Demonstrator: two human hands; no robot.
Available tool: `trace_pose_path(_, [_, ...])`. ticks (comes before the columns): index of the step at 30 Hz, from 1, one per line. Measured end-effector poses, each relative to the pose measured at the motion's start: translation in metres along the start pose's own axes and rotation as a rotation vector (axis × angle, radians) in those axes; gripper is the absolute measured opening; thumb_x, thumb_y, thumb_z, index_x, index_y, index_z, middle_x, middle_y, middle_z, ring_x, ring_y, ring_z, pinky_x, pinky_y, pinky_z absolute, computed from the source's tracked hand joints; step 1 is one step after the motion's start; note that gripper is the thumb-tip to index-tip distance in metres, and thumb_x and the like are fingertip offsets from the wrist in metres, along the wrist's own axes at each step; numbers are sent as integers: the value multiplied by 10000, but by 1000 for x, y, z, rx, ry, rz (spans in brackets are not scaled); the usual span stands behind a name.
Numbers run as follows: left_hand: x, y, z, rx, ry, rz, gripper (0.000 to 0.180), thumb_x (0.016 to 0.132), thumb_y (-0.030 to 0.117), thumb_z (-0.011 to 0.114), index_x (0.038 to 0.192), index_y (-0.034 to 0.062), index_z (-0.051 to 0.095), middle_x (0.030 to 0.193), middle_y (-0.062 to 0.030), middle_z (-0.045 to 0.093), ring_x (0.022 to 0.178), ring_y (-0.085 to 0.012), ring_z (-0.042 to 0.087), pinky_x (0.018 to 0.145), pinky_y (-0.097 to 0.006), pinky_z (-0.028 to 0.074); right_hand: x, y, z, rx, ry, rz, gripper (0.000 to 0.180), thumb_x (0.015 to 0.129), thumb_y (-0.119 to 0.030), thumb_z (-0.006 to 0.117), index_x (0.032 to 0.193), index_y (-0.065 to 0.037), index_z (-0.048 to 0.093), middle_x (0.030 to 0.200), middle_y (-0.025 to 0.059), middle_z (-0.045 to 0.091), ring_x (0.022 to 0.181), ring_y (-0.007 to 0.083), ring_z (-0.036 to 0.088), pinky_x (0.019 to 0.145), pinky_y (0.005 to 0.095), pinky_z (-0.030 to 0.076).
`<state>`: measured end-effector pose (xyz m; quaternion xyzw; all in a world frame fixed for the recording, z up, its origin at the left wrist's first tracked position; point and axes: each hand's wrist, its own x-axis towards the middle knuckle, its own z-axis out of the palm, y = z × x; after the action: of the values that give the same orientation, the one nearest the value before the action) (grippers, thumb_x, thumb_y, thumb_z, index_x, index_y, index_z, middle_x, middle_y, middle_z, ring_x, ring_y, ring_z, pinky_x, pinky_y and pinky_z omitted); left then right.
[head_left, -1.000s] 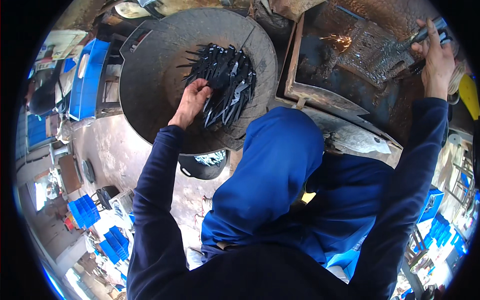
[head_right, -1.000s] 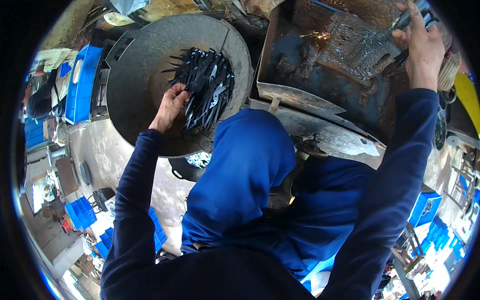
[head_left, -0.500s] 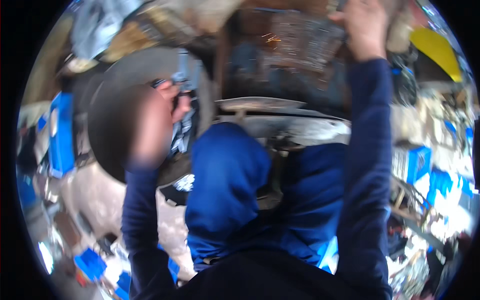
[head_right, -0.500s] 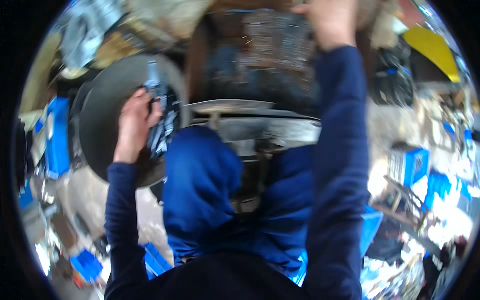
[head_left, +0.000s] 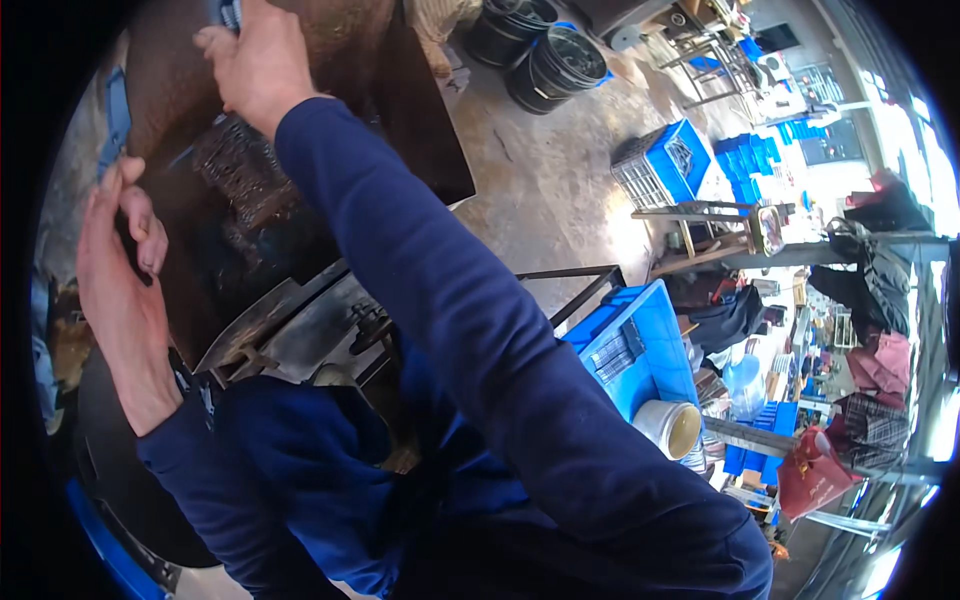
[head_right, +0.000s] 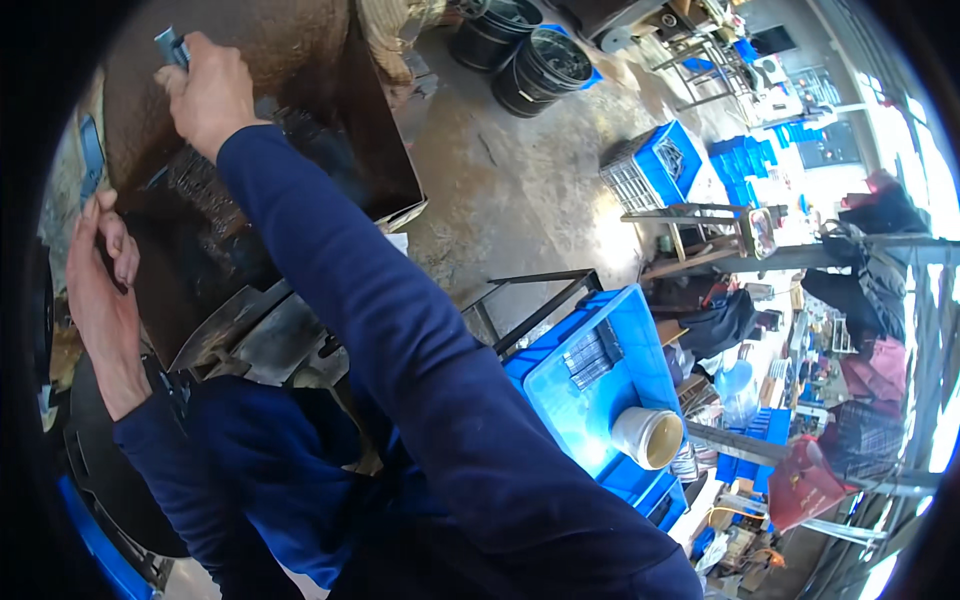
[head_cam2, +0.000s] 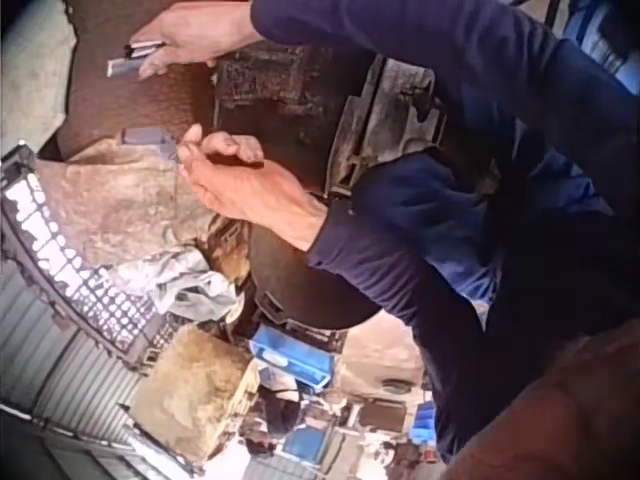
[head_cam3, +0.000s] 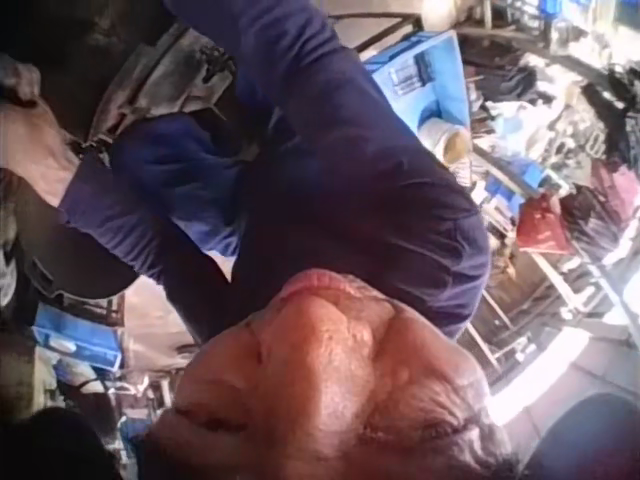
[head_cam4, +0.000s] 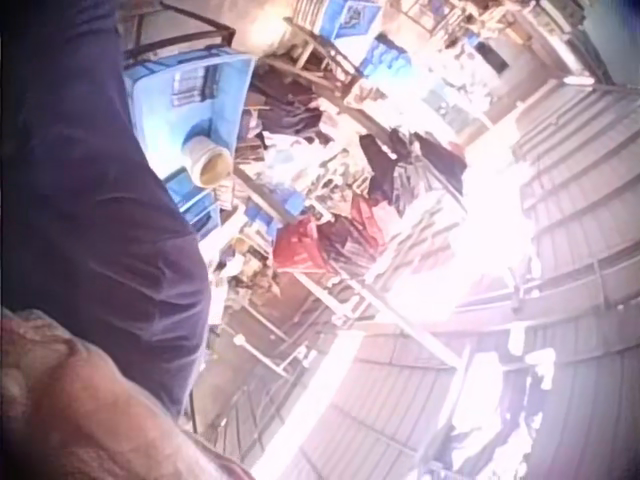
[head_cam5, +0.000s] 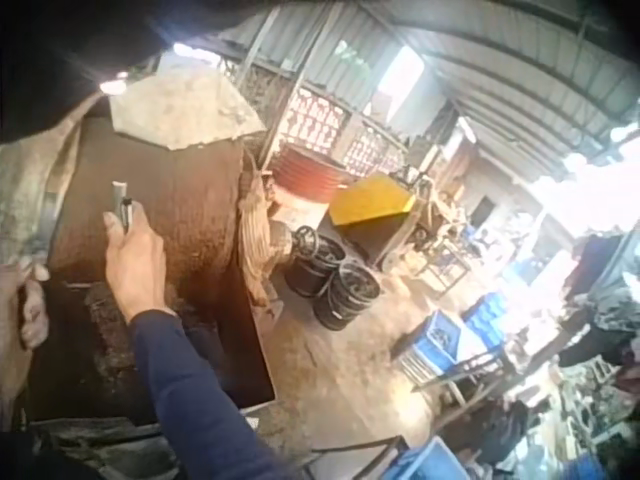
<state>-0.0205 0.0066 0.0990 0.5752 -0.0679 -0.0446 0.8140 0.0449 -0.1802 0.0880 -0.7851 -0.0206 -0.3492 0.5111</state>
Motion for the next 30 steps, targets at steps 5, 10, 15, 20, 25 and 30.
trace_pose_path(5, [27, -15, 30, -17, 51, 30, 310, 1015, 227, 526, 1139, -44, 612, 615, 48, 362, 489, -35, 310, 461, -215, 225, 1, 2, -10, 28, -42, 91, 258, 843, -183, 702, 962, 23, 603, 826, 284, 654, 854, 487, 626, 790, 528, 500])
trace_pose_path(10, [21, -34, 30, 47, 102, -13, 312, 1004, 219, 532, 1149, -43, 617, 602, 58, 355, 483, -37, 305, 444, -215, 215, 2, 5, 1, 106, 20, 57, 237, 841, -168, 697, 956, 18, 606, 822, 284, 653, 838, 484, 629, 766, 533, 504])
trace_pose_path(15, [18, -45, 29, -45, 196, -17, 277, 960, 172, 564, 1162, -1, 637, 622, 63, 415, 503, -28, 339, 460, -180, 256, 2, 4, 0, -8, -75, -78, 218, 880, -185, 675, 968, 7, 621, 826, 216, 691, 661, 400, 658, 644, 455, 543])
trace_pose_path(20, [26, -59, 29, -15, 295, 101, 216, 940, 150, 579, 1099, 33, 667, 671, 37, 539, 534, -20, 395, 471, -193, 286, 7, -19, -26, 166, -228, 219, 234, 972, -236, 598, 1023, -7, 595, 766, 85, 661, 541, 163, 600, 467, 314, 484])
trace_pose_path(25, [22, -56, 11, -85, 320, 53, 188, 936, 162, 595, 1059, 52, 685, 672, 38, 535, 530, -20, 392, 476, -188, 286, 5, -7, -7, 216, -224, 148, 253, 971, -241, 606, 1058, -3, 592, 812, 61, 646, 522, 101, 545, 413, 251, 461])
trace_pose_path(30, [24, -55, 10, -102, 353, 116, 188, 953, 175, 598, 1032, 27, 682, 641, 39, 484, 510, -37, 375, 444, -205, 262, 6, -6, -3, 279, -216, 140, 271, 971, -249, 610, 1072, 2, 588, 841, 63, 644, 562, 99, 555, 410, 235, 461])
